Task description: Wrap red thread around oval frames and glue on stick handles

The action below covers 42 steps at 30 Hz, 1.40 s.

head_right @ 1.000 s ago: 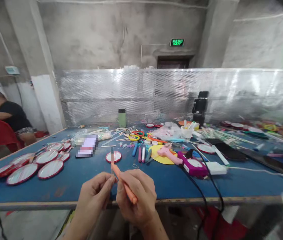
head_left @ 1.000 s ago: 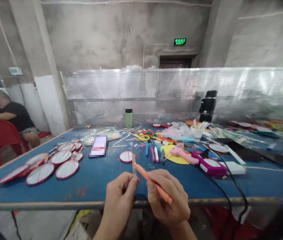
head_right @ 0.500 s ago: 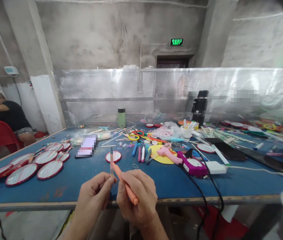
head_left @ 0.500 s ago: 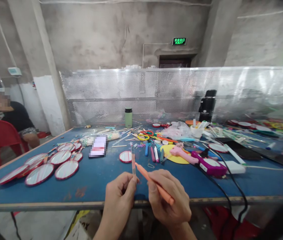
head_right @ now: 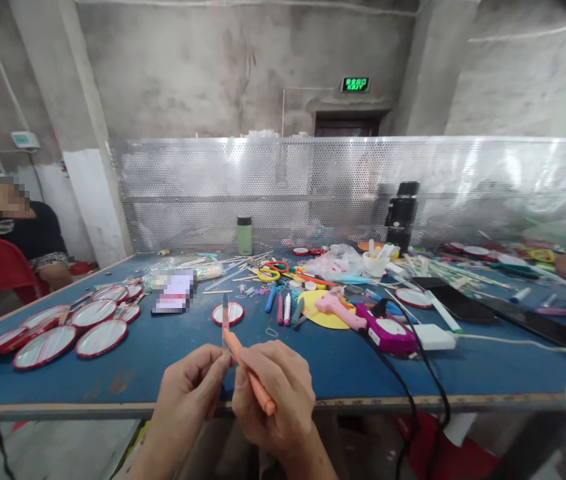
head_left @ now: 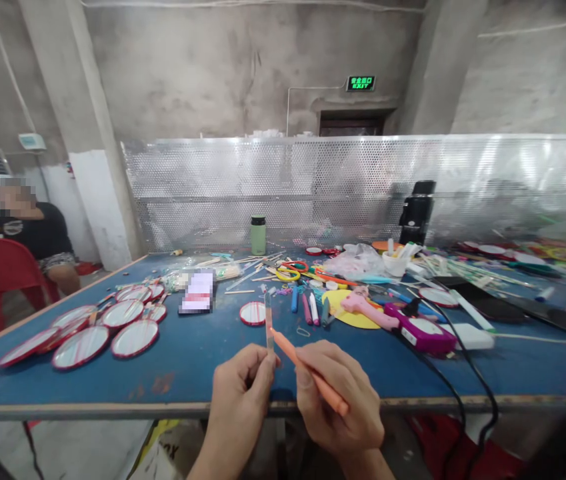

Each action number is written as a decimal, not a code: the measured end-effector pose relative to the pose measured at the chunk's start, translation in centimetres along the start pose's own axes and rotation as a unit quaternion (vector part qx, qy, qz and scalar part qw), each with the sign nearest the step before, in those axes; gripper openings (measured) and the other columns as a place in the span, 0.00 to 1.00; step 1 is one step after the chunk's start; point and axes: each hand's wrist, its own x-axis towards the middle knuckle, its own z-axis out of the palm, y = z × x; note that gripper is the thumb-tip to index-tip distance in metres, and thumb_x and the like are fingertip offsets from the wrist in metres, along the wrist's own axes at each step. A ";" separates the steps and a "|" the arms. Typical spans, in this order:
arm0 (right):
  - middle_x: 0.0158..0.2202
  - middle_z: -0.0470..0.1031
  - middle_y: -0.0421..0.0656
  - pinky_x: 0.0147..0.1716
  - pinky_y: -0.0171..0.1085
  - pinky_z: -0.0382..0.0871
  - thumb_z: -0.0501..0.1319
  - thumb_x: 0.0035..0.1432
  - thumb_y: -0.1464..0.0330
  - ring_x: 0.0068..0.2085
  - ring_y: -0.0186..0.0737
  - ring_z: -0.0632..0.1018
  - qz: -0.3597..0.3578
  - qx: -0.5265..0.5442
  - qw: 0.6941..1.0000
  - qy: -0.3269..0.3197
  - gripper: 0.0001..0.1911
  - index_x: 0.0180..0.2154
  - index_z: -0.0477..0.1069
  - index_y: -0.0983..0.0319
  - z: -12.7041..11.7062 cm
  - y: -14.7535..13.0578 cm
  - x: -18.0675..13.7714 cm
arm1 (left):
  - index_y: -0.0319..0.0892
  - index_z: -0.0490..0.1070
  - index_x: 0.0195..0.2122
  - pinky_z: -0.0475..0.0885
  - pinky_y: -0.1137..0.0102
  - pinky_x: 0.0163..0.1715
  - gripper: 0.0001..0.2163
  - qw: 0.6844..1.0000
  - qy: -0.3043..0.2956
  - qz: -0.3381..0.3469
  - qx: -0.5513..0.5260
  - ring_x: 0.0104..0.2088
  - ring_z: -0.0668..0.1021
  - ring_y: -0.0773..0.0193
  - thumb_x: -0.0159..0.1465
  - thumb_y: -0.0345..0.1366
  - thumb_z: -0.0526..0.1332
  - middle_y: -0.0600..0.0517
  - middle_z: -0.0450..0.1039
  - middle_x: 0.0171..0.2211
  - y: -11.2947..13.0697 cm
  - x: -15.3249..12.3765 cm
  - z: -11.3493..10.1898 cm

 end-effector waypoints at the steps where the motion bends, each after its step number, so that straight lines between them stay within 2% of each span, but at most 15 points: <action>1: 0.31 0.78 0.44 0.30 0.38 0.75 0.60 0.55 0.80 0.32 0.40 0.80 -0.006 -0.003 1.000 -0.005 0.14 0.43 0.73 0.64 0.0 -0.1 0.1 | 0.39 0.70 0.26 0.53 0.76 0.16 0.18 1.000 0.001 0.000 0.000 0.16 0.60 0.73 0.65 0.48 0.56 0.59 0.57 0.17 0.0 0.0 0.0; 4: 0.30 0.78 0.44 0.30 0.38 0.76 0.60 0.55 0.80 0.32 0.40 0.80 -0.005 -0.007 1.000 -0.012 0.13 0.42 0.73 0.64 0.0 -0.1 0.2 | 0.39 0.71 0.26 0.54 0.76 0.16 0.18 1.000 0.002 -0.001 0.002 0.16 0.60 0.72 0.65 0.49 0.56 0.58 0.58 0.18 0.0 -0.1 0.0; 10: 0.31 0.78 0.44 0.29 0.38 0.75 0.60 0.54 0.82 0.30 0.39 0.79 0.023 0.003 1.000 0.017 0.15 0.43 0.73 0.64 0.0 0.1 -0.2 | 0.39 0.73 0.29 0.54 0.77 0.16 0.18 1.000 -0.002 -0.006 0.004 0.15 0.59 0.72 0.66 0.48 0.55 0.60 0.55 0.15 -0.1 -0.2 -0.1; 17: 0.30 0.79 0.44 0.30 0.38 0.76 0.59 0.56 0.79 0.32 0.40 0.80 0.003 -0.017 1.000 -0.009 0.13 0.43 0.73 0.63 -0.1 -0.3 0.4 | 0.39 0.71 0.27 0.53 0.77 0.16 0.18 1.000 -0.002 -0.001 0.010 0.16 0.60 0.72 0.66 0.48 0.56 0.59 0.57 0.16 -0.1 -0.2 -0.1; 24: 0.30 0.78 0.45 0.28 0.38 0.75 0.60 0.54 0.81 0.30 0.39 0.79 0.029 -0.004 0.999 0.017 0.14 0.42 0.73 0.65 0.0 0.0 0.0 | 0.39 0.73 0.29 0.54 0.76 0.17 0.18 1.000 0.005 -0.007 0.005 0.15 0.60 0.72 0.65 0.48 0.56 0.60 0.56 0.15 -0.1 -0.2 0.0; 31: 0.29 0.79 0.44 0.29 0.38 0.77 0.59 0.56 0.79 0.31 0.40 0.80 -0.005 -0.021 1.000 -0.001 0.13 0.42 0.73 0.63 -0.1 -0.4 0.6 | 0.39 0.70 0.27 0.54 0.76 0.17 0.19 1.000 -0.003 -0.006 0.006 0.16 0.60 0.72 0.65 0.50 0.56 0.59 0.57 0.17 0.2 -0.2 0.0; 38: 0.29 0.78 0.44 0.29 0.38 0.76 0.60 0.54 0.81 0.30 0.40 0.80 0.013 -0.021 0.999 0.026 0.13 0.42 0.73 0.64 -0.1 -0.1 0.2 | 0.41 0.70 0.28 0.53 0.77 0.16 0.19 1.000 0.000 -0.019 -0.005 0.15 0.59 0.72 0.65 0.52 0.56 0.61 0.54 0.14 -0.2 -0.3 0.1; 42: 0.29 0.79 0.43 0.29 0.38 0.77 0.59 0.55 0.80 0.30 0.40 0.81 0.003 -0.028 1.000 0.009 0.13 0.41 0.73 0.63 -0.2 -0.3 0.4 | 0.40 0.69 0.26 0.53 0.76 0.16 0.20 1.000 0.002 -0.013 -0.010 0.16 0.59 0.72 0.64 0.52 0.57 0.60 0.55 0.15 -0.3 -0.3 0.2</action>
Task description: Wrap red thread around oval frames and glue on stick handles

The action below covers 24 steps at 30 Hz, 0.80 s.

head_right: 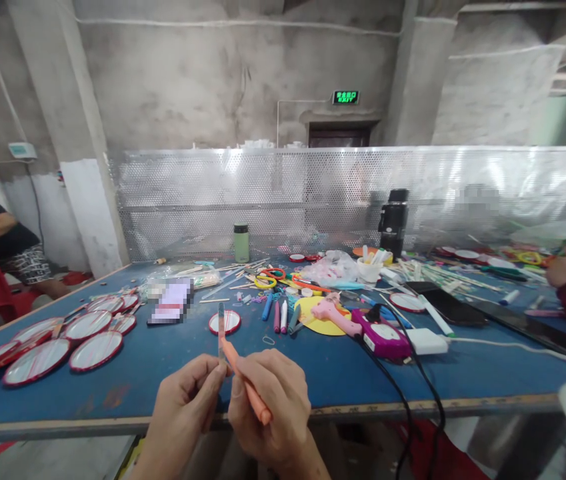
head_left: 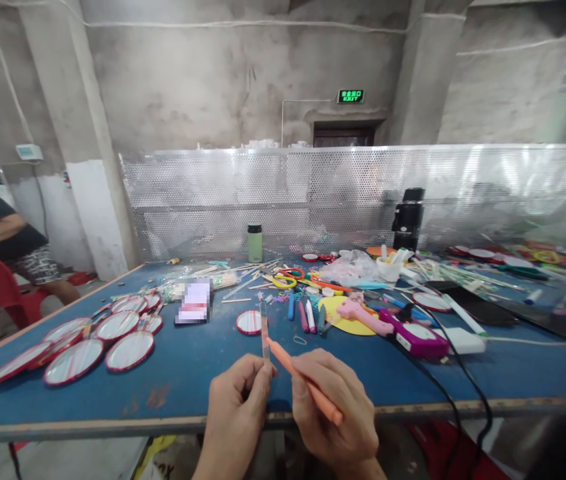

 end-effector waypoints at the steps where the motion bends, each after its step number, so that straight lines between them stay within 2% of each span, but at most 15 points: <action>1: 0.29 0.79 0.43 0.29 0.38 0.77 0.59 0.55 0.80 0.31 0.40 0.81 -0.001 -0.002 1.000 -0.006 0.13 0.41 0.73 0.63 0.0 -0.1 0.1 | 0.40 0.69 0.26 0.53 0.76 0.17 0.20 1.000 0.005 0.001 -0.001 0.16 0.59 0.72 0.64 0.52 0.57 0.60 0.55 0.15 0.0 0.0 0.0; 4: 0.30 0.79 0.44 0.29 0.38 0.76 0.59 0.55 0.80 0.31 0.40 0.81 0.000 0.001 1.000 -0.013 0.13 0.42 0.73 0.64 0.0 -0.2 0.2 | 0.40 0.70 0.26 0.53 0.76 0.16 0.20 1.000 0.010 0.004 0.004 0.16 0.59 0.72 0.64 0.52 0.57 0.60 0.56 0.16 -0.2 0.0 0.1; 10: 0.30 0.78 0.44 0.29 0.39 0.76 0.60 0.55 0.81 0.31 0.41 0.80 0.019 0.006 1.000 0.020 0.14 0.42 0.73 0.64 0.0 0.2 -0.6 | 0.40 0.72 0.29 0.53 0.76 0.16 0.19 1.000 0.020 -0.004 -0.005 0.15 0.58 0.71 0.64 0.52 0.58 0.60 0.54 0.13 -0.2 -0.1 0.1; 15: 0.29 0.79 0.43 0.29 0.38 0.77 0.59 0.56 0.79 0.30 0.40 0.80 0.004 0.005 1.000 0.002 0.11 0.41 0.73 0.63 -0.1 0.1 -0.5 | 0.40 0.71 0.27 0.52 0.76 0.16 0.23 1.000 0.014 -0.002 0.001 0.16 0.58 0.71 0.63 0.56 0.57 0.60 0.55 0.14 0.0 -0.1 0.1; 19: 0.30 0.79 0.44 0.29 0.38 0.76 0.59 0.56 0.79 0.30 0.40 0.80 0.003 0.008 1.000 -0.013 0.12 0.41 0.73 0.63 -0.1 -0.1 -0.3 | 0.39 0.72 0.27 0.53 0.76 0.16 0.22 1.000 0.010 -0.006 -0.002 0.16 0.59 0.72 0.63 0.56 0.57 0.60 0.55 0.16 0.0 -0.1 0.1; 24: 0.30 0.78 0.44 0.30 0.40 0.76 0.60 0.54 0.81 0.31 0.41 0.80 0.024 0.016 0.999 0.019 0.15 0.43 0.73 0.64 -0.1 0.3 -0.7 | 0.39 0.73 0.29 0.52 0.76 0.16 0.21 1.000 0.014 -0.008 -0.009 0.15 0.58 0.72 0.63 0.54 0.57 0.61 0.54 0.14 -0.1 -0.1 0.2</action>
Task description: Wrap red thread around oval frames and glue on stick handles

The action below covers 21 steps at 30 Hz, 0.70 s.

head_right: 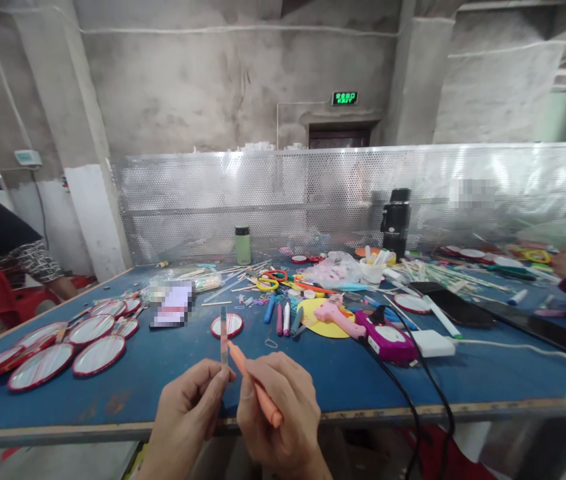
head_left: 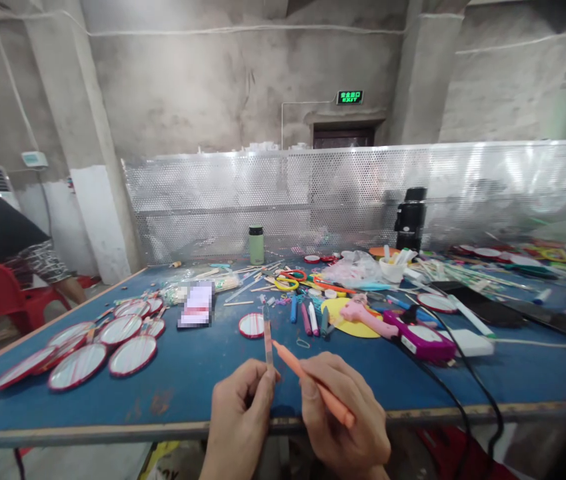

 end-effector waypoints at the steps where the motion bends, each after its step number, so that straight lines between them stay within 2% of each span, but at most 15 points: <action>1: 0.30 0.78 0.44 0.30 0.40 0.76 0.60 0.54 0.81 0.31 0.41 0.79 0.006 0.009 1.000 0.005 0.15 0.43 0.73 0.64 0.0 0.1 -0.1 | 0.39 0.73 0.30 0.53 0.76 0.16 0.21 1.000 0.000 0.000 -0.002 0.15 0.59 0.72 0.63 0.54 0.57 0.61 0.54 0.14 0.0 0.0 0.0; 4: 0.30 0.78 0.44 0.29 0.40 0.76 0.60 0.54 0.81 0.31 0.40 0.79 0.011 0.025 1.000 0.004 0.16 0.44 0.74 0.65 -0.1 0.3 -0.3 | 0.39 0.73 0.30 0.52 0.76 0.16 0.20 1.000 -0.005 0.001 -0.006 0.15 0.59 0.72 0.64 0.53 0.57 0.61 0.55 0.14 -0.1 0.2 -0.1; 11: 0.29 0.78 0.44 0.29 0.38 0.75 0.60 0.54 0.81 0.31 0.41 0.80 -0.029 0.000 0.999 -0.020 0.13 0.41 0.74 0.64 -0.1 -0.1 0.3 | 0.39 0.71 0.28 0.53 0.76 0.17 0.20 0.999 -0.032 0.010 0.002 0.17 0.60 0.72 0.65 0.52 0.57 0.59 0.57 0.17 0.1 0.3 -0.4; 17: 0.29 0.78 0.44 0.30 0.39 0.75 0.60 0.54 0.82 0.31 0.41 0.79 -0.005 0.002 1.000 0.012 0.14 0.43 0.74 0.65 -0.1 0.1 -0.1 | 0.39 0.74 0.30 0.50 0.76 0.15 0.19 1.000 -0.012 -0.004 -0.020 0.15 0.57 0.73 0.64 0.52 0.57 0.61 0.54 0.13 0.1 0.3 -0.2; 21: 0.30 0.78 0.44 0.31 0.38 0.75 0.60 0.54 0.81 0.33 0.40 0.79 -0.009 0.003 1.000 -0.007 0.14 0.42 0.74 0.66 -0.1 0.2 -0.2 | 0.38 0.73 0.30 0.51 0.76 0.16 0.19 1.000 -0.019 0.001 -0.005 0.16 0.57 0.72 0.65 0.51 0.57 0.60 0.54 0.15 0.0 0.3 -0.3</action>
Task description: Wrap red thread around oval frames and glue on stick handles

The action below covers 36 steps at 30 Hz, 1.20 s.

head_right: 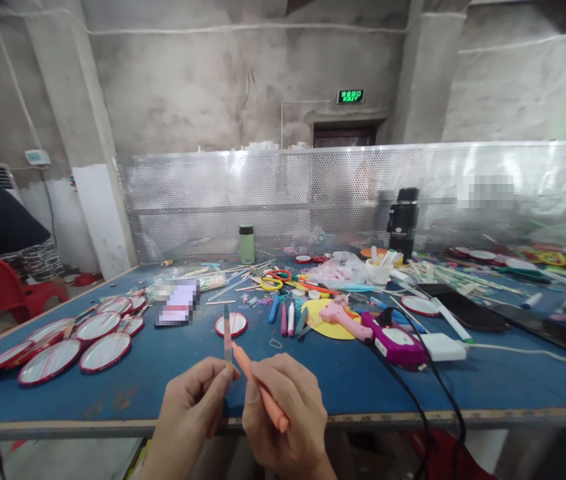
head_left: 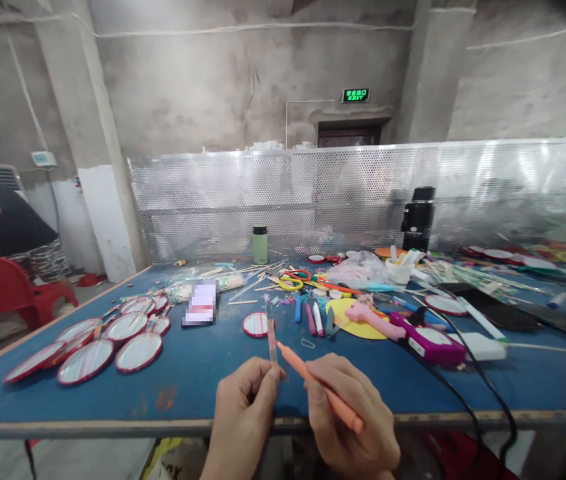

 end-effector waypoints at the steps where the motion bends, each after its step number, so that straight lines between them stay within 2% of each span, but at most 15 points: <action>1: 0.31 0.78 0.44 0.32 0.38 0.75 0.60 0.54 0.81 0.33 0.39 0.79 -0.007 -0.002 1.000 -0.004 0.14 0.42 0.74 0.66 0.0 0.0 0.1 | 0.38 0.73 0.30 0.51 0.76 0.17 0.19 1.000 -0.005 0.001 0.007 0.17 0.57 0.72 0.65 0.51 0.57 0.60 0.54 0.16 0.0 0.0 0.0; 10: 0.30 0.79 0.44 0.32 0.38 0.76 0.59 0.55 0.80 0.33 0.39 0.80 -0.027 -0.007 0.999 -0.018 0.13 0.42 0.73 0.65 0.1 -0.2 0.3 | 0.39 0.71 0.26 0.57 0.75 0.24 0.18 0.998 0.000 0.050 0.041 0.25 0.62 0.69 0.66 0.47 0.56 0.56 0.60 0.22 0.1 0.0 0.0; 17: 0.31 0.77 0.44 0.33 0.38 0.75 0.61 0.54 0.82 0.33 0.38 0.78 0.009 0.010 1.000 0.002 0.15 0.43 0.73 0.66 0.1 0.1 -0.3 | 0.39 0.73 0.29 0.53 0.75 0.20 0.18 0.999 0.011 0.024 0.037 0.21 0.60 0.70 0.66 0.48 0.56 0.58 0.55 0.19 0.1 0.0 0.1; 25: 0.31 0.78 0.45 0.34 0.37 0.75 0.59 0.56 0.81 0.34 0.38 0.79 -0.032 -0.015 0.999 -0.029 0.12 0.42 0.73 0.66 0.2 -0.1 0.4 | 0.39 0.70 0.26 0.56 0.75 0.23 0.20 0.998 0.005 0.046 0.043 0.23 0.60 0.69 0.66 0.49 0.55 0.56 0.58 0.21 0.1 0.0 0.1; 31: 0.32 0.78 0.45 0.34 0.38 0.75 0.61 0.54 0.82 0.34 0.39 0.79 -0.004 -0.018 1.000 0.005 0.13 0.42 0.74 0.67 0.2 0.2 -0.4 | 0.39 0.72 0.30 0.54 0.75 0.20 0.19 0.998 0.002 0.034 0.048 0.21 0.60 0.70 0.66 0.49 0.55 0.58 0.56 0.20 -0.4 0.0 0.0; 36: 0.32 0.79 0.45 0.35 0.39 0.75 0.61 0.55 0.81 0.35 0.39 0.80 -0.038 -0.027 0.999 -0.011 0.13 0.43 0.73 0.67 0.1 0.0 -0.2 | 0.39 0.71 0.27 0.56 0.75 0.22 0.19 0.998 0.011 0.047 0.048 0.22 0.60 0.70 0.66 0.48 0.56 0.57 0.58 0.21 -0.1 0.0 0.1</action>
